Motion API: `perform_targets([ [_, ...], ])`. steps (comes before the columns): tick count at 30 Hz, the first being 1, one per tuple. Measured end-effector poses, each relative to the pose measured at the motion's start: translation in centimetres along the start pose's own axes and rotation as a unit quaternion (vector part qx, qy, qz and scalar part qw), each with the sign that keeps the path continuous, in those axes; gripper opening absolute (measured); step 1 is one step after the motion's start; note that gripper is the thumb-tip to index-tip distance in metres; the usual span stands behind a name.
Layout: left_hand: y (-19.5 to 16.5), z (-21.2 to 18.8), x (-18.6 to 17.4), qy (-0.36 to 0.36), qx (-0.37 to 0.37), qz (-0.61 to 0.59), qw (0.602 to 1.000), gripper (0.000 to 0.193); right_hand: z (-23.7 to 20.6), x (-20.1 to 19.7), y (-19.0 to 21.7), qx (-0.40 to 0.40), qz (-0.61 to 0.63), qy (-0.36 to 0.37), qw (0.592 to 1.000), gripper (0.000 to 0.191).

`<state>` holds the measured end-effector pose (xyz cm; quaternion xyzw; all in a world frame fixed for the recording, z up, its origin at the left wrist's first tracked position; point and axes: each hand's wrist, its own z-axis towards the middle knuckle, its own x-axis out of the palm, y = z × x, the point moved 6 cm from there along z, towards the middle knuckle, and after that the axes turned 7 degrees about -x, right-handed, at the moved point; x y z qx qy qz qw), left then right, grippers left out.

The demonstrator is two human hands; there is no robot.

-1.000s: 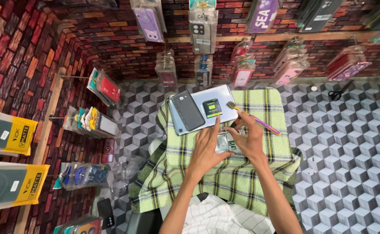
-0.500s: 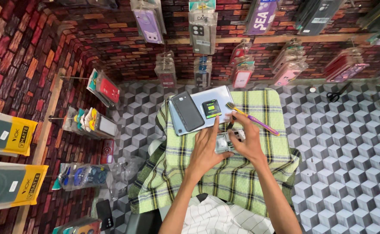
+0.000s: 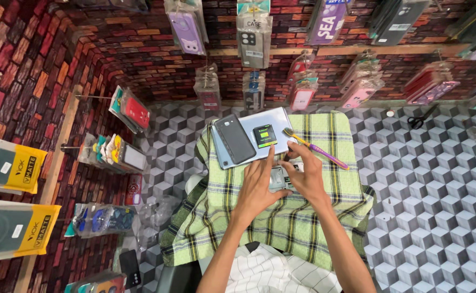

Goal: The person disassembles a tablet by removing the back cover and unscrewing internal components. They use a screwdriver to remove screws and carefully separate the back panel to expose the battery and circuitry.

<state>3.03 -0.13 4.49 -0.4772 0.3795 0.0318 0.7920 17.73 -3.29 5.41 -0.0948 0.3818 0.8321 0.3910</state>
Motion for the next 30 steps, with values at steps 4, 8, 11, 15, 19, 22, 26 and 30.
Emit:
perform_targets([
  [4, -0.1, 0.2, -0.3, -0.012, 0.012, 0.006, 1.0, 0.137, 0.1, 0.3, 0.1, -0.021, 0.016, 0.01, 1.0, 0.076],
  [8, -0.1, 0.2, -0.2, -0.007, 0.008, 0.003, 1.0, 0.137, -0.1, 0.1, 0.2, -0.017, 0.034, 0.017, 0.999, 0.075],
  [11, 0.0, 0.1, -0.1, 0.007, -0.006, -0.003, 1.0, 0.136, 0.1, 0.2, 0.1, 0.005, -0.012, 0.001, 1.0, 0.073],
  [15, -0.3, 0.1, -0.5, -0.01, 0.007, 0.003, 1.0, 0.136, 0.4, 0.2, 0.6, -0.046, 0.011, -0.006, 0.999, 0.079],
  [19, -0.2, 0.1, -0.4, 0.001, -0.001, 0.001, 1.0, 0.136, -0.4, -0.4, 0.3, -0.026, 0.016, 0.006, 1.0, 0.074],
  [22, 0.0, 0.1, -0.2, 0.019, -0.022, -0.003, 1.0, 0.136, -0.6, -0.2, -0.4, 0.004, -0.019, -0.014, 1.0, 0.074],
  [26, -0.2, 0.2, -0.5, 0.002, -0.002, 0.0, 1.0, 0.136, -0.9, -0.3, -0.3, -0.036, -0.011, -0.029, 0.999, 0.076],
  [30, -0.2, 0.1, -0.4, 0.003, -0.001, -0.002, 1.0, 0.135, -1.3, 0.0, -0.8, -0.001, 0.031, 0.0, 1.0, 0.074],
])
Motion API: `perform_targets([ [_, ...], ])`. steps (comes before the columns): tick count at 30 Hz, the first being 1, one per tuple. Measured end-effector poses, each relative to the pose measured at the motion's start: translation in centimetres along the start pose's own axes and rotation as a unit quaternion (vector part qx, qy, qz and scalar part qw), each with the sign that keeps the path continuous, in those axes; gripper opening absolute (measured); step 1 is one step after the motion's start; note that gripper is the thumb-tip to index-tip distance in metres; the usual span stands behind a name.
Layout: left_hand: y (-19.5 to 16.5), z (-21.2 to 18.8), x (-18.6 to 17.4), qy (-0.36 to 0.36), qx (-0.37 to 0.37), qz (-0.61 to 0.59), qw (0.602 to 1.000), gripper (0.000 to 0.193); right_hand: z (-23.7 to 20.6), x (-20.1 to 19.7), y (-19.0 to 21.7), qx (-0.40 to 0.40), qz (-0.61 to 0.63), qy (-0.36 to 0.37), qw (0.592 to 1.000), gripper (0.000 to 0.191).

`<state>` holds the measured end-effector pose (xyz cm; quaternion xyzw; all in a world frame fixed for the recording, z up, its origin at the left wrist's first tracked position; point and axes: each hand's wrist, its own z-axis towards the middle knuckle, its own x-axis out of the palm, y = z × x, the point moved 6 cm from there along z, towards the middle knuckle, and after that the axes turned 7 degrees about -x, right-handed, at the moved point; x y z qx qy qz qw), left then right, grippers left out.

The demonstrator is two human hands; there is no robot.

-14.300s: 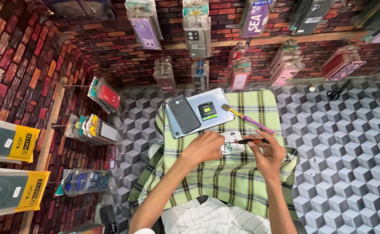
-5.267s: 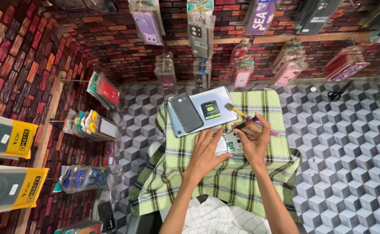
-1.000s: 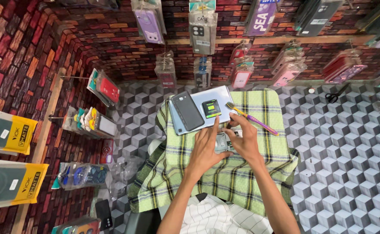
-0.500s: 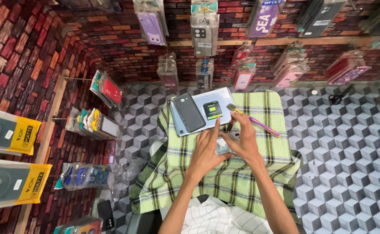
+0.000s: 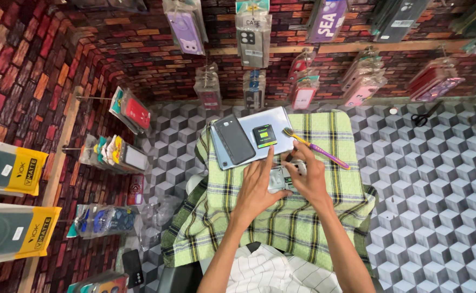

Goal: The person disassembles a tablet by removing the back cover and unscrewing internal components. They use a screwdriver to remove screws and carefully separate the back panel to expose the battery and circuitry.

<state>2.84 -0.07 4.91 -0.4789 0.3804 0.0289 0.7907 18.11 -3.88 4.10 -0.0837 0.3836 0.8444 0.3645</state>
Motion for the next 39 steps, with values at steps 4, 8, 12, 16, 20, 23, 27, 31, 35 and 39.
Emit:
perform_targets([
  [4, 0.0, 0.0, 0.0, 0.007, -0.008, 0.001, 1.0, 0.134, 0.2, 0.0, 0.3, -0.026, -0.054, -0.026, 0.998, 0.075],
  [8, 0.2, 0.1, 0.0, 0.014, -0.023, 0.0, 1.0, 0.134, 0.0, 0.0, 0.2, -0.006, -0.003, 0.003, 1.0, 0.074],
  [12, 0.3, 0.0, 0.1, 0.02, -0.023, 0.007, 1.0, 0.134, 0.2, -0.3, 0.3, -0.003, -0.051, 0.001, 0.999, 0.075],
  [16, 0.1, 0.1, -0.1, -0.002, 0.001, 0.011, 1.0, 0.135, 0.6, -0.1, 0.5, -0.016, -0.027, 0.0, 1.0, 0.078],
  [20, 0.2, 0.0, 0.1, 0.007, -0.006, 0.014, 1.0, 0.135, 0.8, -0.2, 1.1, -0.037, -0.018, 0.007, 0.999, 0.076],
  [23, 0.1, 0.0, 0.2, 0.006, -0.002, 0.016, 1.0, 0.135, 0.8, -0.5, 0.8, -0.004, -0.05, -0.007, 0.999, 0.075],
  [27, 0.1, 0.0, 0.0, -0.003, 0.003, 0.014, 1.0, 0.136, 0.6, -0.7, 1.3, -0.05, -0.036, -0.018, 0.998, 0.081],
  [31, 0.4, 0.0, 0.4, 0.022, -0.015, 0.013, 1.0, 0.134, 0.4, -0.4, 0.4, 0.016, -0.021, 0.008, 1.0, 0.076],
  [35, 0.1, 0.0, 0.0, -0.003, 0.008, 0.018, 1.0, 0.134, 0.5, -0.4, 0.7, -0.025, -0.079, -0.01, 0.997, 0.081],
  [39, 0.0, 0.0, -0.1, -0.006, 0.011, 0.013, 1.0, 0.134, -0.1, -0.1, 0.1, -0.01, -0.021, -0.001, 1.0, 0.079],
])
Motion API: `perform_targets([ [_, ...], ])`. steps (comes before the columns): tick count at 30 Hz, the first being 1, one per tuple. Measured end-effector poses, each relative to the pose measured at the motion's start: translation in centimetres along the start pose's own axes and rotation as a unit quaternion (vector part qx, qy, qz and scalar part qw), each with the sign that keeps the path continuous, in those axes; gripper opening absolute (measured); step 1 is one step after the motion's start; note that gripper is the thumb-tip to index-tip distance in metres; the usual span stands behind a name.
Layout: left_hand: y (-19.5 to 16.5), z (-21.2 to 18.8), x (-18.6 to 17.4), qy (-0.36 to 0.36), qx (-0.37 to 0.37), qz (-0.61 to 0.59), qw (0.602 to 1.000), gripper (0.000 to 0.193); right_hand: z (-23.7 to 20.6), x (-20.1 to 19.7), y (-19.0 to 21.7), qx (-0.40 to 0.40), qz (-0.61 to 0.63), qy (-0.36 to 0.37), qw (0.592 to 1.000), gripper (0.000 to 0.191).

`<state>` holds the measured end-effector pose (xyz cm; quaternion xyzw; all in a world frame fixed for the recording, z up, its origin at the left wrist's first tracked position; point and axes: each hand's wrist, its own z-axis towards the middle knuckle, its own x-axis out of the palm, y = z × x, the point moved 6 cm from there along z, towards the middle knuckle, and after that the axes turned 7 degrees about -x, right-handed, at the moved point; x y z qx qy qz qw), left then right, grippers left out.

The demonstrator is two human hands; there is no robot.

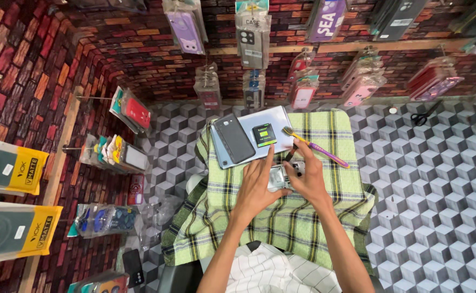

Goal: The person disassembles a tablet by removing the back cover and unscrewing internal components. They use a screwdriver to remove screws and carefully separate the back panel to expose the battery and circuitry.

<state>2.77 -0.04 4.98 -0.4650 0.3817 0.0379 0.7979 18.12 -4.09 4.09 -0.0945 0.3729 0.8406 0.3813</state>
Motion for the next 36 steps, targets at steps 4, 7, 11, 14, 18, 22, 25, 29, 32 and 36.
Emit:
perform_targets([
  [4, -0.1, 0.0, 0.1, 0.008, -0.007, -0.004, 1.0, 0.133, -0.5, 0.3, -1.1, 0.03, -0.02, -0.011, 0.999, 0.081],
  [7, -0.3, 0.1, -0.3, 0.0, 0.003, 0.0, 1.0, 0.134, -0.6, 0.0, -1.4, 0.02, -0.006, -0.049, 0.999, 0.084],
  [11, -0.3, 0.0, -0.2, 0.018, -0.022, -0.01, 1.0, 0.132, -1.1, -1.2, -1.8, 0.058, 0.059, -0.099, 0.992, 0.087],
  [14, -0.4, 0.0, -0.2, 0.017, -0.019, -0.011, 1.0, 0.131, -1.2, -1.7, -2.1, 0.085, 0.088, -0.096, 0.988, 0.086],
  [18, -0.5, 0.1, -0.3, 0.021, -0.021, -0.013, 0.999, 0.131, -1.0, -1.2, -2.7, 0.126, 0.096, -0.043, 0.986, 0.088],
  [22, -0.7, 0.1, -0.5, 0.01, -0.01, -0.01, 1.0, 0.13, -0.6, -0.9, -2.4, 0.112, 0.094, -0.048, 0.988, 0.087],
  [25, -0.9, 0.1, -0.5, 0.002, -0.002, -0.008, 1.0, 0.13, -0.2, -0.7, -2.1, 0.101, 0.078, -0.042, 0.991, 0.087],
  [29, -0.8, 0.1, -0.4, 0.004, -0.005, -0.009, 1.0, 0.129, -0.2, -0.7, -1.7, 0.071, 0.053, -0.031, 0.996, 0.087],
  [32, -0.6, 0.0, -0.1, 0.024, -0.026, -0.009, 0.999, 0.129, -0.2, -0.7, -1.6, 0.045, 0.044, -0.029, 0.998, 0.086],
  [36, -0.9, 0.0, -0.5, -0.012, 0.015, -0.001, 1.0, 0.13, 0.2, -0.2, -1.4, 0.037, 0.004, -0.031, 0.999, 0.086],
])
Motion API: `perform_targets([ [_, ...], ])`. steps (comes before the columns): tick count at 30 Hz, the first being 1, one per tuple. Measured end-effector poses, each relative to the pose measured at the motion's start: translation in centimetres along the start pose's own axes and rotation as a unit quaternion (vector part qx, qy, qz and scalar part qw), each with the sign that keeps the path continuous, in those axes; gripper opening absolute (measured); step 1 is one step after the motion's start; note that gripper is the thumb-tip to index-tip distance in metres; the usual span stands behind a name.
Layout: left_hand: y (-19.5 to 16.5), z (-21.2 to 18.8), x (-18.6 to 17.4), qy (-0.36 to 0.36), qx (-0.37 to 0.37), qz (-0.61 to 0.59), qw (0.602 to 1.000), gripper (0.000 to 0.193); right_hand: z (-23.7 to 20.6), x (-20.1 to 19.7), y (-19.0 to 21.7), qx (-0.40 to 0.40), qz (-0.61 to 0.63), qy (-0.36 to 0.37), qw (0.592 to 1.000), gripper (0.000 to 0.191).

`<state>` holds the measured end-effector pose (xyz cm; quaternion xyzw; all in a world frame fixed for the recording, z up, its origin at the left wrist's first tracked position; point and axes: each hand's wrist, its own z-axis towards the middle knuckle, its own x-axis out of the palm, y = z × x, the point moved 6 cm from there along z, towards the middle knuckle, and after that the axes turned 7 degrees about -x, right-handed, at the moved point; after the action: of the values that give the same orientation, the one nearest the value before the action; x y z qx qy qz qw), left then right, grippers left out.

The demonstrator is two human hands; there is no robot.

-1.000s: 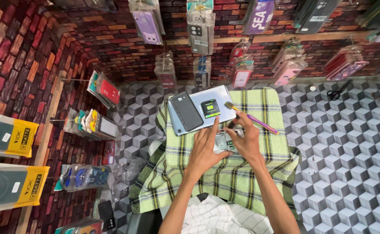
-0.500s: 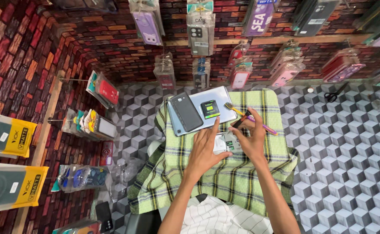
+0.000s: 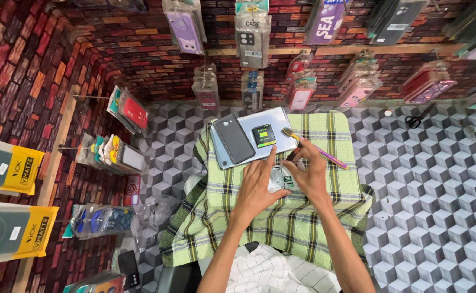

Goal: The person disassembles a tablet by removing the back cover and unscrewing internal components. They use a screwdriver to remove screws and carefully separate the back panel to expose the battery and circuitry.

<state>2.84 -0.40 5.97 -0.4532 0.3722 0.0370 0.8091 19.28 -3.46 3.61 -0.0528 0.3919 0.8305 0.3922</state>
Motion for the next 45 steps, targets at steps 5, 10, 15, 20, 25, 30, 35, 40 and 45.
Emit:
perform_targets([
  [5, 0.3, 0.0, 0.3, 0.012, -0.022, -0.005, 1.0, 0.13, 0.7, 0.5, 2.2, -0.068, -0.032, 0.008, 0.997, 0.077],
  [10, 0.3, 0.0, 0.2, 0.001, -0.008, -0.001, 1.0, 0.131, 0.8, 0.4, 2.1, -0.023, 0.005, 0.05, 0.998, 0.07],
  [15, 0.2, 0.0, 0.0, 0.002, -0.01, -0.004, 1.0, 0.131, 0.8, -0.3, 1.3, -0.029, -0.033, 0.008, 0.999, 0.069],
  [20, 0.7, 0.0, 0.5, 0.033, -0.035, 0.003, 0.999, 0.123, 2.5, -4.7, -2.1, 0.077, 0.005, -0.042, 0.996, 0.062],
  [25, 0.3, -0.1, 0.2, 0.008, -0.003, 0.01, 1.0, 0.116, 5.3, -7.4, -5.2, 0.069, -0.192, 0.064, 0.977, 0.031],
  [30, 0.1, -0.2, 0.2, 0.014, 0.006, 0.02, 1.0, 0.105, 4.8, -7.4, -7.3, 0.112, -0.242, 0.099, 0.959, 0.023],
  [35, 0.4, -0.2, 0.1, -0.005, -0.012, -0.03, 0.999, 0.084, 4.1, -6.2, -7.5, 0.111, -0.238, 0.111, 0.959, 0.021],
  [40, 0.8, 0.2, -0.9, -0.04, -0.019, 0.0, 0.999, 0.052, 4.1, -6.3, -6.7, 0.093, -0.235, 0.097, 0.963, 0.022],
  [45, 2.5, 3.8, -1.3, -0.036, 0.014, 0.079, 0.996, 0.061, 3.7, -6.3, -6.1, 0.078, -0.212, 0.077, 0.971, 0.02],
])
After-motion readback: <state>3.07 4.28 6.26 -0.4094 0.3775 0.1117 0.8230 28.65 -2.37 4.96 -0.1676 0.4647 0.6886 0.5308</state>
